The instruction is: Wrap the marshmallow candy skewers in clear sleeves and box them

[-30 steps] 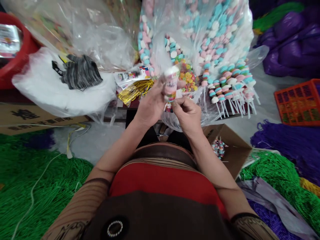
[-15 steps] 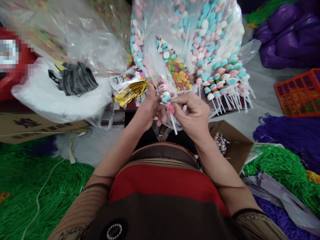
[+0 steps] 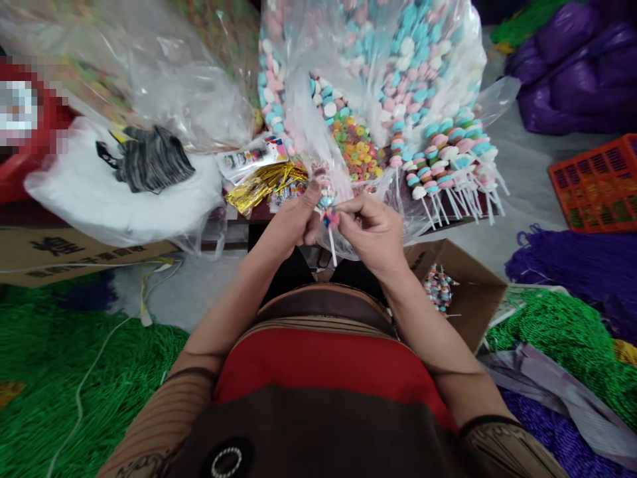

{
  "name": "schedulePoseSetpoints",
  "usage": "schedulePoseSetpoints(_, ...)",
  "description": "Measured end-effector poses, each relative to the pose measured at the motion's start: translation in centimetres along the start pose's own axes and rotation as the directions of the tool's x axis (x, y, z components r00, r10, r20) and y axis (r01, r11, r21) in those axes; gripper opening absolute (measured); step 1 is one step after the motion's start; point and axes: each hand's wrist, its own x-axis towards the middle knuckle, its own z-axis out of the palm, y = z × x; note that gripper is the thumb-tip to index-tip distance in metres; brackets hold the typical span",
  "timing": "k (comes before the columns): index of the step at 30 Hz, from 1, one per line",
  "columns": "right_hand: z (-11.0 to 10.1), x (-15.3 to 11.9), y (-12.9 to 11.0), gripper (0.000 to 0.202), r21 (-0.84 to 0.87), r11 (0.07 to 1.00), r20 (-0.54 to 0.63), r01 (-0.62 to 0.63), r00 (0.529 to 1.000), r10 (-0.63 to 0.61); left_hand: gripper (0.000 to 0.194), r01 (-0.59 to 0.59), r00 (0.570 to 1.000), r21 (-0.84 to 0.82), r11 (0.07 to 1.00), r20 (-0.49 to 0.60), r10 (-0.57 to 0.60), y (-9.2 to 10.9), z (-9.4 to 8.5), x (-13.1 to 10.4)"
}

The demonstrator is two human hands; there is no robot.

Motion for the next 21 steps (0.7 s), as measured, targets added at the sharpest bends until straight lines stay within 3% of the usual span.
schedulePoseSetpoints(3,0.0,-0.8,0.7,0.010,0.111,0.982,0.066,-0.150,0.988,0.143,0.046,-0.146,0.989,-0.048,0.988,-0.006,0.146,0.8,-0.2,-0.4)
schedulePoseSetpoints(6,-0.7,-1.1,1.7,0.015,0.282,0.908,0.082,-0.310,0.951,0.299,0.025,-0.381,0.916,0.201,0.902,0.216,0.339,1.5,-0.3,-1.4)
schedulePoseSetpoints(8,-1.3,-1.2,2.0,0.020,0.366,0.854,0.090,-0.370,0.927,0.363,0.021,-0.541,0.830,0.423,0.727,0.407,0.381,1.6,-0.1,-1.9)
schedulePoseSetpoints(10,-2.0,-1.3,2.1,0.023,0.425,0.816,0.110,-0.391,0.918,0.382,0.032,-0.625,0.781,0.607,0.492,0.493,0.384,1.4,0.1,-1.9)
schedulePoseSetpoints(12,-2.5,-1.5,2.0,0.023,0.488,0.786,0.122,-0.379,0.922,0.368,0.037,-0.620,0.774,0.722,0.307,0.497,0.392,0.9,0.4,-1.6)
schedulePoseSetpoints(13,-2.7,-1.7,2.0,0.022,0.519,0.775,0.113,-0.362,0.927,0.357,0.037,-0.602,0.780,0.756,0.259,0.487,0.393,0.7,0.5,-1.4)
schedulePoseSetpoints(17,-3.3,-2.8,2.0,0.024,0.588,0.747,0.122,-0.311,0.947,0.298,0.030,-0.538,0.827,0.806,0.246,0.447,0.342,0.0,1.7,-0.5)
schedulePoseSetpoints(21,-4.4,-4.8,2.2,0.033,0.629,0.722,0.112,-0.289,0.952,0.283,0.032,-0.561,0.818,0.791,0.245,0.483,0.312,-0.4,3.4,-0.5)
